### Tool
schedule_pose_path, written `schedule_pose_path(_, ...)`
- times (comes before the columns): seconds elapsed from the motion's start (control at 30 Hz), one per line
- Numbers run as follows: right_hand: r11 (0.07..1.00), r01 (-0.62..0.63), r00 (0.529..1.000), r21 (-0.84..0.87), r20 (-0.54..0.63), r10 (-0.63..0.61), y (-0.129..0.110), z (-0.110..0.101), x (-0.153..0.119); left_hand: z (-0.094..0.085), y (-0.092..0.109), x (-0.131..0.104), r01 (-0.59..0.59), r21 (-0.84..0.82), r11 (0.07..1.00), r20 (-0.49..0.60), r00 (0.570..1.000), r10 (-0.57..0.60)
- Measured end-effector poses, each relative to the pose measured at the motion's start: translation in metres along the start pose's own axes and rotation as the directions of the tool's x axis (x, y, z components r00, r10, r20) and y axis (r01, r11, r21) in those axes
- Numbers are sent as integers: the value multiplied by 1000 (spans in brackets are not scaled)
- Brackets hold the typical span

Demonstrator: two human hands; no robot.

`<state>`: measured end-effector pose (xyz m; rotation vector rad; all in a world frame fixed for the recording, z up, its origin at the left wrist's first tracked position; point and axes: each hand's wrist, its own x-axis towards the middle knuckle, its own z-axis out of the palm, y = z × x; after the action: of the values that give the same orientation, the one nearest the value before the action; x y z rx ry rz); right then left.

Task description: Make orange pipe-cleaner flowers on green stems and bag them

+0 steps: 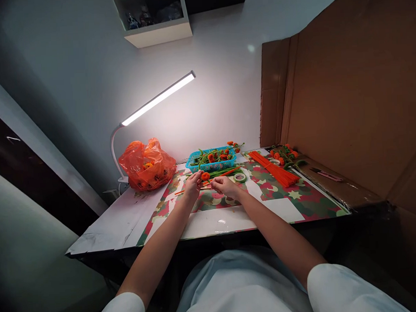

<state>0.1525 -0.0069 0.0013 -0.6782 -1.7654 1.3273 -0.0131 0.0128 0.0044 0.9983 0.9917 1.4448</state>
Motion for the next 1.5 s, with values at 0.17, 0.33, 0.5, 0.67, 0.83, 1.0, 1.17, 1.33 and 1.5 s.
schedule_pose_path(0.17,999,16,998,-27,-59,-18,6,-6,0,0,1,-4,-6,-23,1000,70,997,7)
schedule_pose_path(0.33,998,34,995,-60,-93,-40,8,-8,0,0,2,-6,-34,-5,999,146,989,35)
schedule_pose_path(0.5,995,60,994,-83,-90,-67,1,-3,-3,-1,0,-8,-82,39,996,202,977,72)
schedule_pose_path(0.67,991,50,993,-126,-103,-63,1,-3,-4,0,1,-10,-152,85,985,212,968,131)
schedule_pose_path(0.83,984,27,994,-177,-101,-45,-1,-12,-5,5,9,-17,-192,117,975,252,955,158)
schedule_pose_path(1.0,980,36,985,-194,-156,-67,-4,-18,-7,8,12,-23,-187,160,969,295,946,134)
schedule_pose_path(1.17,978,92,953,-187,-267,-141,2,-12,-3,9,11,-24,-201,168,965,279,949,149)
schedule_pose_path(1.33,974,124,927,-191,-327,-182,5,-10,-1,11,10,-26,-203,181,962,286,947,146)
schedule_pose_path(1.5,958,130,923,-254,-323,-211,1,-10,-4,11,10,-26,-219,189,957,281,946,161)
